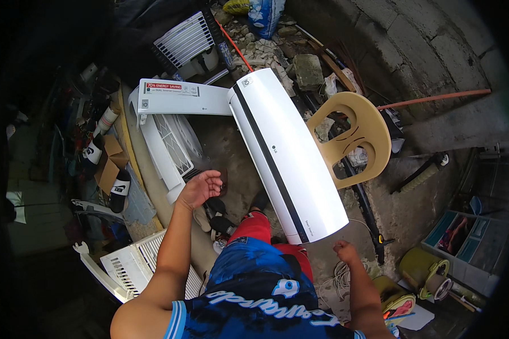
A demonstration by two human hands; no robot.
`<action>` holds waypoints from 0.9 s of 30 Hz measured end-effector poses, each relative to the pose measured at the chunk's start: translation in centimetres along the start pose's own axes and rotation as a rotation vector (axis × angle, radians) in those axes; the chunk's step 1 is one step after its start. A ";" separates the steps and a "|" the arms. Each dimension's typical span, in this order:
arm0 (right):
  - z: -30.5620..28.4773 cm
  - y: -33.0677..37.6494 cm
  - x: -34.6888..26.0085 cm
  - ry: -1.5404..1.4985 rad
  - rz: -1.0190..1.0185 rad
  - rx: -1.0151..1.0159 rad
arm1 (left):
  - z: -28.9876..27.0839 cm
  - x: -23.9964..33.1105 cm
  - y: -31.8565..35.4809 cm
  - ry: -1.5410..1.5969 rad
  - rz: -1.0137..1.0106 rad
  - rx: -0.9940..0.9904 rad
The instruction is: The person assembles a wall-mounted air conditioner by inserting the filter into the unit, closing the front panel, and securing it. They then lift and carry the assembled unit across the workshop.
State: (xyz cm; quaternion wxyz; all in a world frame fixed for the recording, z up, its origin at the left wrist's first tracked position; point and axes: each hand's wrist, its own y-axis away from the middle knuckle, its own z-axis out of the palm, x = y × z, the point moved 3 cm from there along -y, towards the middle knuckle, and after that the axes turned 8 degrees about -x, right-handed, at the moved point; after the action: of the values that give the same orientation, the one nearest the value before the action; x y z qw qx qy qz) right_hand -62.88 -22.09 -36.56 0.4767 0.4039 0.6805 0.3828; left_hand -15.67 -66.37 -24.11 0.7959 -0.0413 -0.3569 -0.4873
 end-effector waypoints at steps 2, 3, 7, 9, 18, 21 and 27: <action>-2.2 -3.1 1.3 -0.041 0.041 -0.013 | -2.2 -6.9 2.7 -0.066 -0.034 0.369; -3.5 -4.6 1.6 -0.067 0.032 0.005 | -3.1 -10.9 4.3 -0.050 -0.058 0.544; -8.4 -9.2 0.1 -0.206 0.010 0.098 | -3.8 -26.1 11.0 0.106 -0.392 1.043; -10.1 -10.3 -1.6 -0.269 -0.051 0.124 | -3.2 -29.8 12.6 0.086 -0.444 1.058; -5.2 -11.6 -3.2 -0.710 0.097 -0.125 | -6.4 -24.1 4.2 -0.017 -0.347 0.963; -2.7 -12.9 -1.9 -1.163 0.099 -0.063 | -7.4 -19.1 -0.1 -0.194 -0.378 0.868; -2.9 -13.9 -1.0 -1.359 -0.081 -0.256 | -13.1 -10.9 -6.8 -0.282 -0.295 0.835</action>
State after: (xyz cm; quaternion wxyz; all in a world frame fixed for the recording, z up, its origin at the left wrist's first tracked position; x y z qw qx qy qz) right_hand -68.04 -28.73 -48.10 0.8552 0.4689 0.1947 0.1041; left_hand -17.18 -67.23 -42.43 0.6103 0.2678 -0.6294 -0.3996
